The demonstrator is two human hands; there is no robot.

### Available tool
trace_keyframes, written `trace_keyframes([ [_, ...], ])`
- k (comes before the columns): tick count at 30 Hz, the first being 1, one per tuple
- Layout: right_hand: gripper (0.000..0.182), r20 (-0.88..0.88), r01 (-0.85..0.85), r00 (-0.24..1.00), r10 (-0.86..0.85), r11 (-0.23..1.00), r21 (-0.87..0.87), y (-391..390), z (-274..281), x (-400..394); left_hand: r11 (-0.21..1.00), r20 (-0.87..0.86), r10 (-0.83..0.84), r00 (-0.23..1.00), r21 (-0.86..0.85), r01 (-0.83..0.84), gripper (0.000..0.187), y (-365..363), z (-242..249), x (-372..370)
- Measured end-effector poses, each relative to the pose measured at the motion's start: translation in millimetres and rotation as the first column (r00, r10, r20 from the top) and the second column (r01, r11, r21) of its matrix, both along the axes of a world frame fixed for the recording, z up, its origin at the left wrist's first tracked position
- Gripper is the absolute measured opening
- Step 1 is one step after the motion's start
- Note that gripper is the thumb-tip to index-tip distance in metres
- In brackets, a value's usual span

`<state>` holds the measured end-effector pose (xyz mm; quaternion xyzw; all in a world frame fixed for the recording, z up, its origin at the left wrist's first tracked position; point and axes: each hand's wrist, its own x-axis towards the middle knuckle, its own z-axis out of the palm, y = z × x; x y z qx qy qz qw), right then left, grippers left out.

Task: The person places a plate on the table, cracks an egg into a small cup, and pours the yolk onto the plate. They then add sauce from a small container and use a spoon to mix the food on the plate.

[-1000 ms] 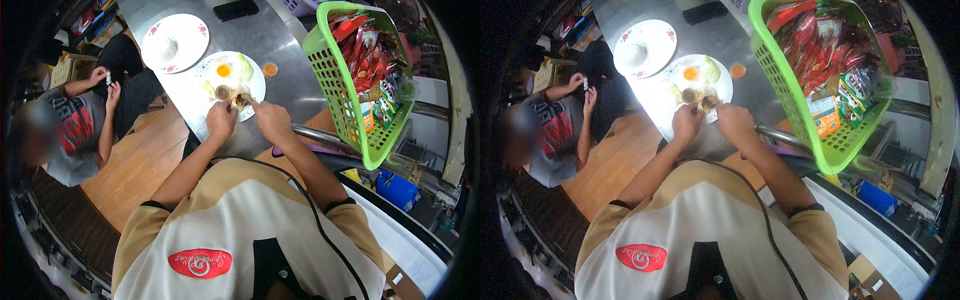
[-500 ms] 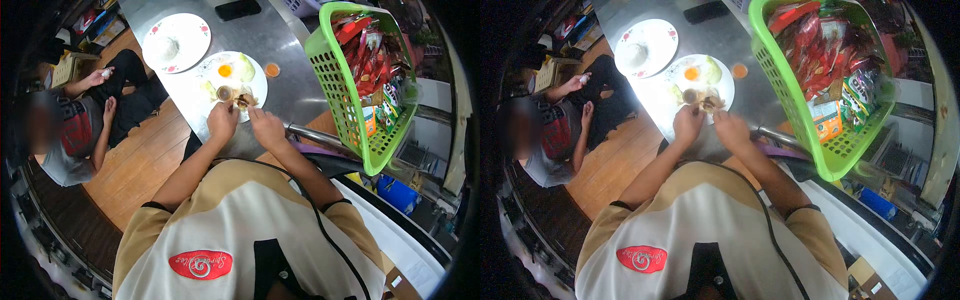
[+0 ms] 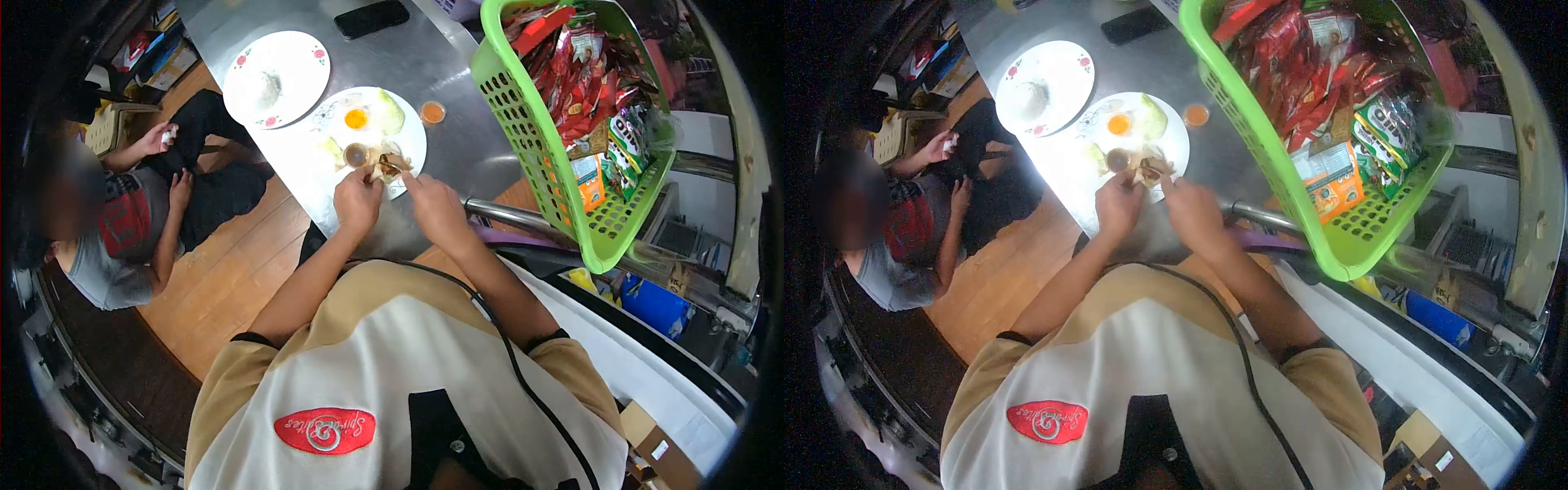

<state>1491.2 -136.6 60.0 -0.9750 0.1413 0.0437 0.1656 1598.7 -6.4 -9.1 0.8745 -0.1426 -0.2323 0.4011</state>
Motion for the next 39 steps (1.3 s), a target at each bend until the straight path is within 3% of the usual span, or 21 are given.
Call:
trace_keyframes([
  [4, 0.045, 0.059, 0.034, 0.998, -0.036, 0.999, 0.027, 5.0, -7.3, -13.1, 1.000, 0.051, 0.008, 0.999, -0.017, -0.008, 0.033, -0.6, -5.1, -1.8],
  [10, 0.050, 0.072, 0.031, 0.997, -0.023, 0.994, -0.108, 17.3, -48.7, -29.7, 1.000, 0.058, -0.018, 0.998, -0.008, 0.018, 0.033, -0.4, -6.4, -2.6],
  [13, 0.053, 0.050, 0.069, 0.997, -0.066, 0.996, -0.058, 17.7, -53.2, -26.3, 1.000, 0.068, -0.021, 0.997, -0.019, 0.022, 0.033, 0.4, -7.7, -1.9],
  [15, 0.049, 0.041, 0.148, 0.987, -0.153, 0.984, 0.102, 13.1, -51.2, -23.4, 0.999, 0.083, -0.024, 0.996, -0.033, 0.026, 0.033, 0.5, -8.7, -2.5],
  [16, 0.049, 0.044, 0.147, 0.987, -0.152, 0.984, 0.098, 8.2, -56.5, -21.4, 0.999, 0.080, -0.041, 0.996, -0.002, 0.041, 0.033, -0.6, -7.9, -1.9],
  [18, 0.043, 0.130, 0.161, 0.972, -0.196, 0.958, 0.239, 0.9, -71.8, -18.4, 0.998, 0.083, -0.059, 0.995, 0.030, 0.056, 0.033, 0.3, -5.6, -1.6],
  [21, 0.037, 0.118, 0.147, 0.976, -0.185, 0.950, 0.275, -2.8, -40.6, -11.9, 0.999, 0.072, -0.003, 0.997, -0.039, 0.006, 0.034, -0.1, -3.7, -2.5],
  [25, 0.034, 0.169, 0.109, 0.970, -0.173, 0.937, 0.333, -7.5, -38.1, -16.7, 0.992, 0.038, 0.066, 0.997, -0.114, -0.061, 0.033, -1.6, -9.3, -5.9],
  [27, 0.032, 0.174, 0.117, 0.959, -0.222, 0.874, 0.471, -7.2, -45.1, -18.9, 0.987, 0.021, 0.083, 0.996, -0.141, -0.079, 0.033, -2.1, -10.6, -5.5],
  [31, 0.031, 0.151, 0.180, 0.945, -0.291, 0.844, 0.505, 2.3, -43.1, -19.8, 0.982, -0.039, 0.091, 0.995, -0.161, -0.096, 0.030, 0.9, 3.4, -5.0],
  [33, 0.035, 0.035, 0.294, 0.921, -0.388, 0.751, 0.591, 4.2, -39.9, -18.7, 0.977, -0.065, 0.100, 0.993, -0.183, -0.110, 0.029, -0.9, 6.5, -6.3],
  [39, 0.031, -0.022, 0.332, 0.924, -0.381, 0.773, 0.541, 4.7, -39.4, -15.5, 0.947, -0.051, 0.133, 0.990, -0.290, -0.142, 0.024, -8.8, -0.6, -7.7],
])
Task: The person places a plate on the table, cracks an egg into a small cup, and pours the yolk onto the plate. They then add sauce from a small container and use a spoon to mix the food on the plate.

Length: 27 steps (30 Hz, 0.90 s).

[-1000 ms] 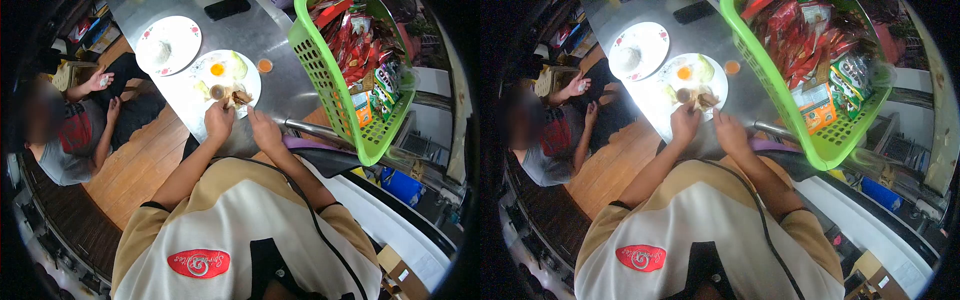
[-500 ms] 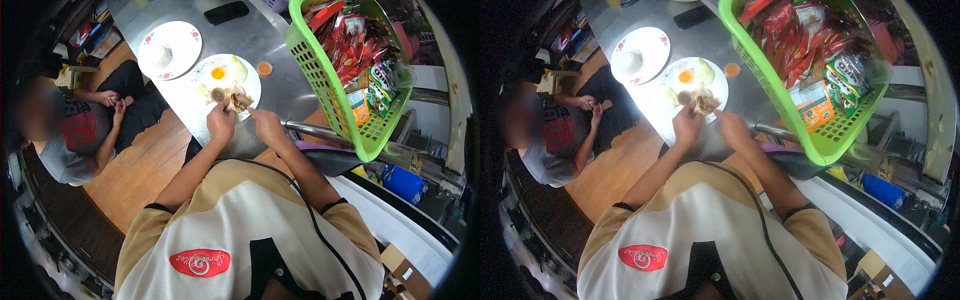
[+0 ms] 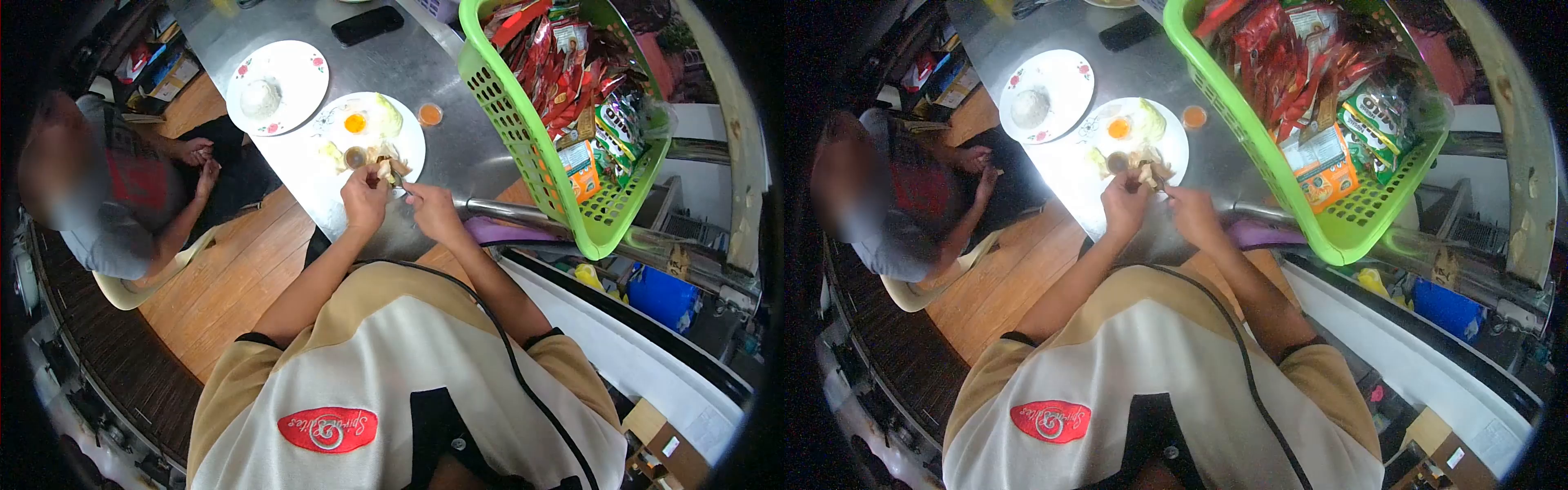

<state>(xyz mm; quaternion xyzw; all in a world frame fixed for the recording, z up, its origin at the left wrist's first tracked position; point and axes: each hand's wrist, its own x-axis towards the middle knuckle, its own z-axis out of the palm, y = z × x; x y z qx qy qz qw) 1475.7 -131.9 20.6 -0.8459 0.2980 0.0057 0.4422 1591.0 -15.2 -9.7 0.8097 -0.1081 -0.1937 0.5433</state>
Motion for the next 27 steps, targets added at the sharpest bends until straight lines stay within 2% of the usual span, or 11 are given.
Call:
trace_keyframes([
  [3, 0.030, 0.038, -0.004, 0.999, 0.006, 0.999, -0.032, -0.7, -5.8, -0.6, 1.000, 0.033, 0.013, 0.999, -0.028, -0.012, 0.025, -0.3, -0.7, 1.3],
  [6, 0.029, -0.016, -0.039, 0.999, 0.038, 0.996, -0.074, -2.3, 12.6, 2.9, 0.998, -0.065, -0.001, 0.998, 0.068, 0.005, 0.025, 1.3, 1.3, 2.3],
  [8, 0.029, -0.018, -0.057, 0.998, 0.055, 0.993, -0.103, -5.1, 17.1, 2.6, 0.996, -0.167, 0.022, 0.986, -0.086, -0.037, 0.028, 3.0, -0.2, 2.1],
  [9, 0.029, -0.018, -0.074, 0.997, 0.072, 0.988, -0.133, -6.7, 19.3, 4.1, 0.995, -0.165, 0.025, 0.986, -0.087, -0.040, 0.028, 3.7, -7.7, 3.3],
  [11, 0.029, -0.015, -0.062, 0.998, 0.061, 0.991, -0.121, -7.8, 29.3, 7.2, 0.952, -0.523, 0.049, 0.851, -0.233, -0.198, 0.029, 4.8, -18.8, 4.8],
  [12, 0.029, -0.014, -0.048, 0.999, 0.047, 0.993, -0.108, -7.8, 31.7, 8.1, 0.952, -0.523, 0.050, 0.851, -0.233, -0.199, 0.029, 5.7, -24.1, 3.4],
  [14, 0.028, 0.000, -0.072, 0.997, 0.072, 0.990, -0.121, -8.4, 27.8, 8.7, 0.898, -0.690, 0.089, 0.718, -0.256, -0.358, 0.029, 4.8, -10.2, 1.6],
  [17, 0.028, -0.029, -0.127, 0.992, 0.124, 0.974, -0.189, -8.7, 26.1, 12.5, 0.870, -0.752, 0.104, 0.651, -0.249, -0.426, 0.026, 4.5, -11.2, -0.8],
  [21, 0.031, -0.070, -0.174, 0.985, 0.161, 0.943, -0.285, -3.1, 29.4, 16.0, 0.866, -0.752, 0.106, 0.650, -0.251, -0.432, 0.026, 5.9, -12.4, 0.5],
  [24, 0.036, -0.086, -0.170, 0.985, 0.152, 0.947, -0.274, -1.9, 28.0, 18.3, 0.878, -0.750, 0.126, 0.650, -0.221, -0.425, 0.025, 7.2, -11.6, 4.2],
  [27, 0.037, -0.051, -0.162, 0.987, 0.154, 0.954, -0.253, -6.1, 13.2, 15.6, 0.878, -0.799, 0.080, 0.596, -0.227, -0.422, 0.026, 10.7, -9.6, 7.3],
])
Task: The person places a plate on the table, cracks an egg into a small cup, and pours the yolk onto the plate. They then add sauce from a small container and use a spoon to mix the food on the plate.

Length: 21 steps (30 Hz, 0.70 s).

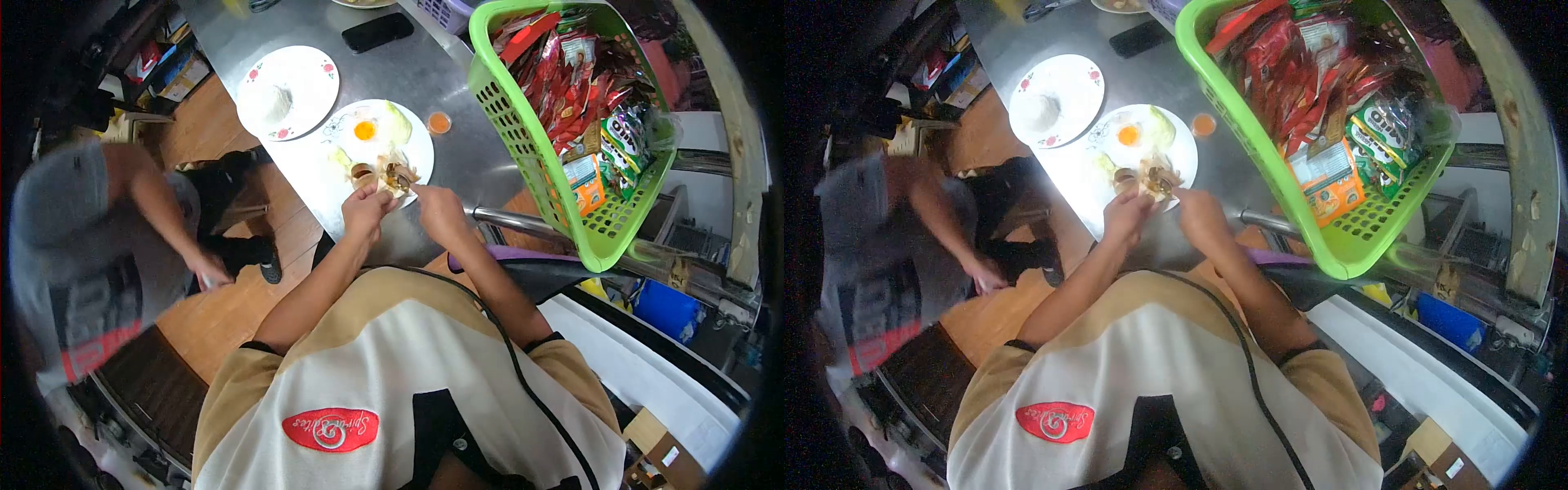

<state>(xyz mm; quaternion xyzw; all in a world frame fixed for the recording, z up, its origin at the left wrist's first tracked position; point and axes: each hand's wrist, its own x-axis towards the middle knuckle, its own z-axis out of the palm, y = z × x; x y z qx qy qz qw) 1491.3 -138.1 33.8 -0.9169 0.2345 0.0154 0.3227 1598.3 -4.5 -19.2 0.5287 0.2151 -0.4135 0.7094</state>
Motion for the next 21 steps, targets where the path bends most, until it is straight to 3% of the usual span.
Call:
trace_keyframes([
  [6, 0.031, 0.091, 0.095, 0.989, -0.116, 0.974, 0.207, -3.3, -6.6, -4.6, 0.990, -0.067, -0.036, 0.997, -0.138, 0.026, 0.028, 6.6, 12.4, 10.5],
  [12, 0.029, 0.062, 0.128, 0.986, -0.152, 0.948, 0.290, -5.2, -1.5, -7.5, 0.952, -0.090, -0.147, 0.985, -0.282, 0.116, 0.028, 14.1, 49.2, 28.7],
  [16, 0.029, 0.057, 0.117, 0.989, -0.134, 0.963, 0.244, -5.7, -8.7, -10.6, 0.914, -0.100, -0.288, 0.953, -0.327, 0.242, 0.032, 23.2, 112.2, 42.4],
  [19, 0.027, 0.214, 0.079, 0.966, -0.143, 0.957, 0.280, -5.5, -35.4, -20.6, 0.762, -0.152, -0.421, 0.894, -0.595, 0.257, 0.042, 33.6, 170.5, 48.6],
  [20, 0.028, 0.061, 0.035, 0.997, -0.052, 0.967, 0.252, -9.9, -28.5, -17.2, 0.712, -0.163, -0.462, 0.872, -0.655, 0.254, 0.047, 36.0, 200.0, 47.7],
  [21, 0.028, 0.088, 0.044, 0.994, -0.071, 0.959, 0.279, -8.7, -20.7, -17.1, 0.701, -0.172, -0.488, 0.855, -0.661, 0.267, 0.040, 39.6, 231.9, 45.1],
])
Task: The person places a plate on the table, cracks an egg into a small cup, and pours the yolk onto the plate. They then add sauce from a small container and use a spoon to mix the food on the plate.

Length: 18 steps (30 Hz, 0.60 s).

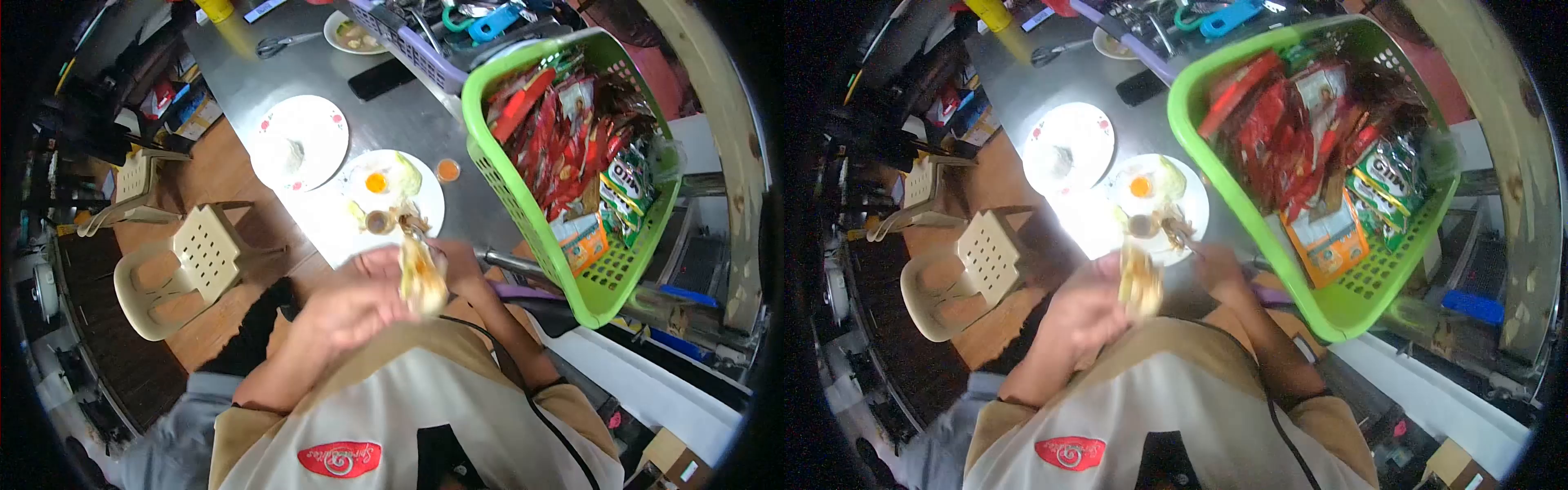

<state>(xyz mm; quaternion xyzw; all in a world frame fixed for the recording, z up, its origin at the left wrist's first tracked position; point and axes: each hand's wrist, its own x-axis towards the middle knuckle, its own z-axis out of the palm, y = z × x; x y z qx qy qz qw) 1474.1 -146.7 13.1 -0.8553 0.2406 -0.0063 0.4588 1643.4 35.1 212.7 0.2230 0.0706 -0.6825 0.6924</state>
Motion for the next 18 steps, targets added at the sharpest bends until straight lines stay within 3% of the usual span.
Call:
trace_keyframes([
  [3, 0.028, 0.117, 0.014, 0.993, -0.010, 0.999, -0.040, 1.7, 8.3, -1.3, 0.979, 0.104, -0.154, 0.983, -0.116, 0.165, 0.021, 14.8, 68.3, -1.3],
  [5, 0.029, 0.172, 0.011, 0.985, -0.003, 0.999, -0.043, 5.8, 6.6, -4.9, 0.941, 0.146, -0.243, 0.959, -0.205, 0.270, 0.021, 17.8, 98.2, 0.3],
  [7, 0.029, 0.099, 0.038, 0.994, -0.040, 0.999, 0.023, 4.8, 9.2, 0.0, 0.856, 0.159, -0.425, 0.891, -0.249, 0.453, 0.025, 21.7, 108.1, 2.9],
  [8, 0.029, 0.118, 0.039, 0.992, -0.041, 0.999, 0.019, 6.3, 5.8, 2.0, 0.855, 0.095, -0.327, 0.940, -0.395, 0.337, 0.021, 22.8, 104.5, -5.5],
  [9, 0.029, 0.112, 0.041, 0.993, -0.042, 0.999, 0.013, 6.8, 2.4, 0.1, 0.850, 0.109, -0.331, 0.937, -0.397, 0.347, 0.021, 17.5, 100.9, -9.2],
  [11, 0.029, 0.095, 0.044, 0.994, -0.045, 0.999, 0.012, 7.6, 15.4, 4.2, 0.774, 0.247, -0.019, 0.969, -0.610, 0.171, 0.020, 2.4, 105.2, -10.9],
  [12, 0.030, 0.011, 0.050, 0.999, -0.050, 0.998, 0.036, 7.6, 24.0, 5.5, 0.768, 0.429, -0.223, 0.876, -0.476, 0.428, 0.019, 8.4, 116.0, 9.1],
  [13, 0.030, -0.077, 0.056, 0.996, -0.051, 0.997, 0.061, 6.9, 32.2, 9.1, 0.772, 0.422, -0.223, 0.879, -0.474, 0.424, 0.019, 7.7, 108.2, 1.7],
  [15, 0.030, -0.041, 0.034, 0.999, -0.034, 0.999, 0.000, 1.9, 18.0, 7.1, 0.647, 0.485, 0.372, 0.792, -0.747, 0.153, 0.017, 2.6, 84.3, -22.4],
  [18, 0.030, -0.064, 0.027, 0.998, -0.028, 0.999, -0.022, 2.9, 19.0, 8.5, 0.622, 0.372, 0.443, 0.816, -0.783, 0.019, 0.017, 1.4, 79.0, -28.6],
])
